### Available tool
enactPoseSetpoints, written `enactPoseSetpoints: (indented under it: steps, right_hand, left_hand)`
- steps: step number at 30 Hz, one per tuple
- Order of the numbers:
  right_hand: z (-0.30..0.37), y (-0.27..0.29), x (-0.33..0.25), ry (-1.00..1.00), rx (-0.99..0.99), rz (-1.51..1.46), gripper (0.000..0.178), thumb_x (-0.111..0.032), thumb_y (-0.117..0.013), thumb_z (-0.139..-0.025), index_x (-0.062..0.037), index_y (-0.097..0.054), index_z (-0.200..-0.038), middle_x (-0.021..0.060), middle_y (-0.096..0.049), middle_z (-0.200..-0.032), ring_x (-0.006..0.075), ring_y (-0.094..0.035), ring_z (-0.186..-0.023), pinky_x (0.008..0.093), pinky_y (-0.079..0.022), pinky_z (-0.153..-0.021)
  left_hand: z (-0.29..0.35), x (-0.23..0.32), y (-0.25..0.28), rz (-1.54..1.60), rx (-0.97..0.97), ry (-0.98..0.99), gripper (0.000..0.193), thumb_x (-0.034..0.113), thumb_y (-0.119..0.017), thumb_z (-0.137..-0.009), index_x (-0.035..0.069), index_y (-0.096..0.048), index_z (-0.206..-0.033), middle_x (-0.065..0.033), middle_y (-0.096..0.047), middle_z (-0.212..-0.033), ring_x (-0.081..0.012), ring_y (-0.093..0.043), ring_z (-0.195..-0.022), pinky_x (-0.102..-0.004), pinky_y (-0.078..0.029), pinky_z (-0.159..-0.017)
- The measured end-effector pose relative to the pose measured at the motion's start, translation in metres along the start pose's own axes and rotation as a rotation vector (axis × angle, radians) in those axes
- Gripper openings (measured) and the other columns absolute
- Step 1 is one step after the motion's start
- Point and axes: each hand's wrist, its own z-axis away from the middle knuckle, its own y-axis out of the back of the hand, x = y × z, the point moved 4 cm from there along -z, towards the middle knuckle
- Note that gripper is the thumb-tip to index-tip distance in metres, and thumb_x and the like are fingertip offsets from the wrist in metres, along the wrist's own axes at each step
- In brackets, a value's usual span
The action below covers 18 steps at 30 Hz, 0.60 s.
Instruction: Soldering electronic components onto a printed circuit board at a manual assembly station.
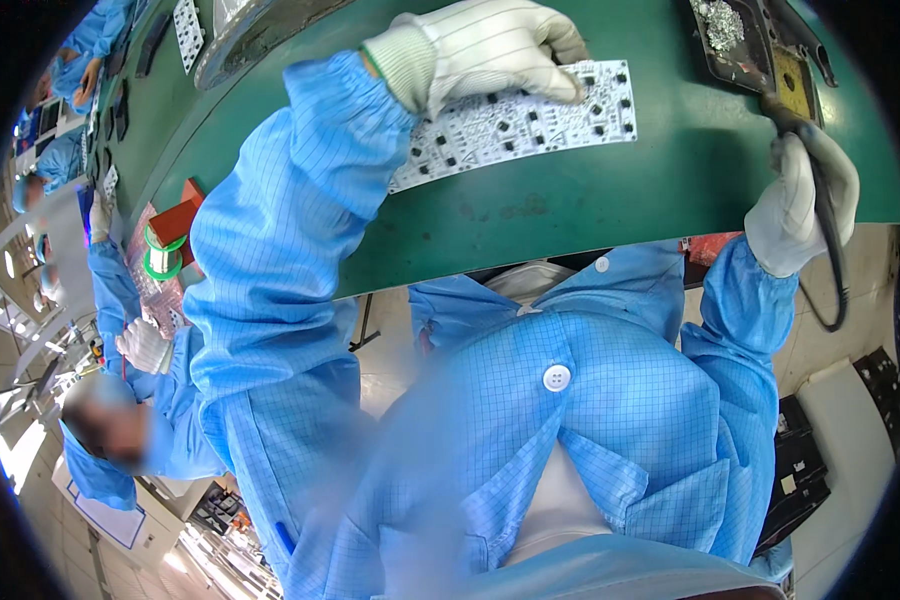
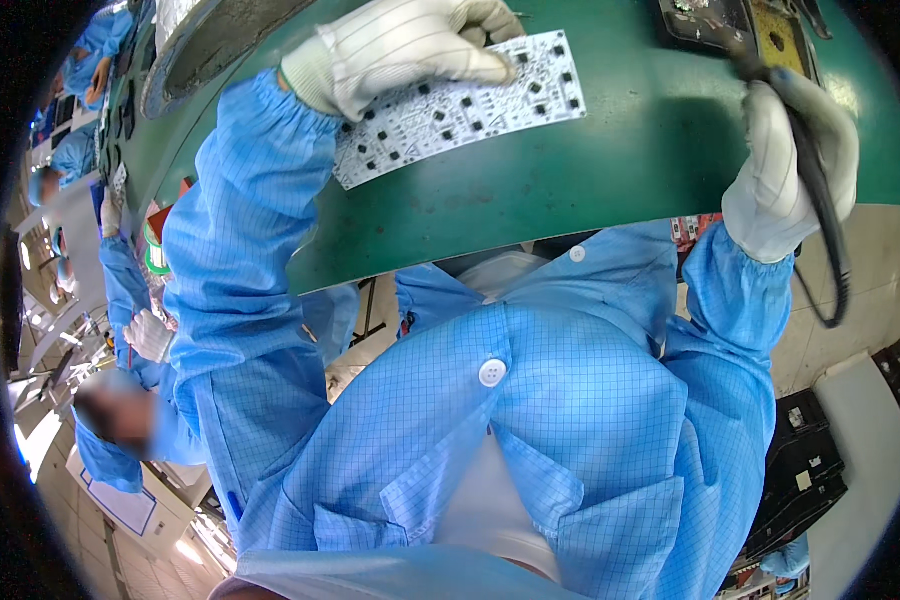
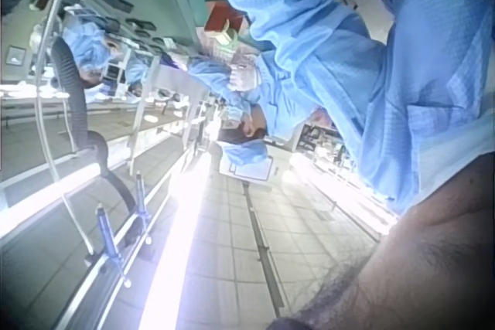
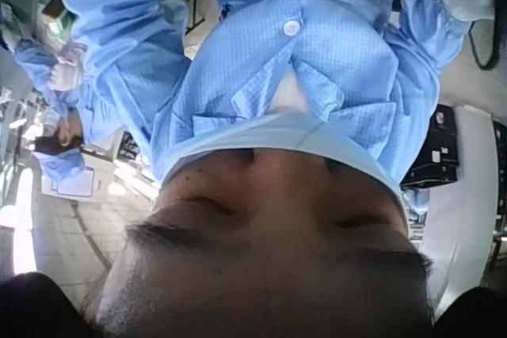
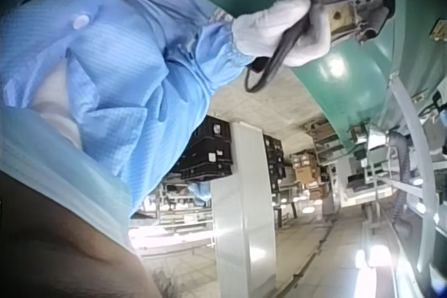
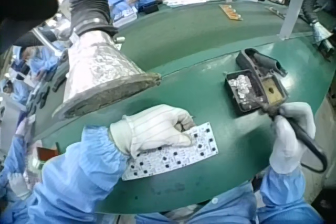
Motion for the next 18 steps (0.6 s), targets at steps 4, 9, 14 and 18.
enactPoseSetpoints:
  steps: [4,9,14,18]
  right_hand:
    - [0.008,-0.001,0.022,-0.085,-0.011,0.067,0.018,-0.001,-0.067,-0.087,0.0078,-0.061,-0.102,0.0205,-0.069,-0.083,0.0201,-0.069,-0.069,0.0311,-0.057,-0.064]
    - [0.011,0.006,0.022,0.02,0.136,-0.004,0.015,-0.003,-0.065,-0.088,0.007,-0.06,-0.098,0.0207,-0.069,-0.08,0.0215,-0.069,-0.07,0.0317,-0.057,-0.065]
    - [0.006,0.0,0.014,0.082,0.006,0.145,0.018,-0.006,-0.067,-0.089,0.0067,-0.061,-0.1,0.0194,-0.069,-0.081,0.0199,-0.069,-0.07,0.0308,-0.057,-0.065]
    - [0.008,-0.005,0.011,-0.107,0.033,0.005,0.016,-0.004,-0.065,-0.088,0.0063,-0.062,-0.1,0.0183,-0.069,-0.085,0.0189,-0.068,-0.071,0.0292,-0.055,-0.065]
  left_hand:
    - [-0.011,0.003,0.004,-0.092,0.058,-0.054,0.04,0.031,-0.073,-0.081,-0.001,-0.068,-0.103,-0.0192,-0.07,-0.089,-0.0282,-0.067,-0.082,-0.0369,-0.052,-0.073]
    - [-0.014,0.01,0.005,-0.16,0.04,-0.093,0.041,0.034,-0.071,-0.08,0.0,-0.068,-0.103,-0.0202,-0.07,-0.09,-0.0319,-0.067,-0.084,-0.0386,-0.052,-0.074]
    - [-0.004,0.019,0.006,-0.325,0.17,-0.044,0.044,0.032,-0.067,-0.079,0.001,-0.064,-0.111,-0.0214,-0.069,-0.091,-0.0359,-0.067,-0.085,-0.0421,-0.053,-0.078]
    - [0.047,0.029,-0.006,-0.522,0.613,-0.207,0.06,0.031,-0.065,-0.084,0.005,-0.046,-0.134,-0.0217,-0.066,-0.095,-0.0384,-0.065,-0.084,-0.0464,-0.052,-0.075]
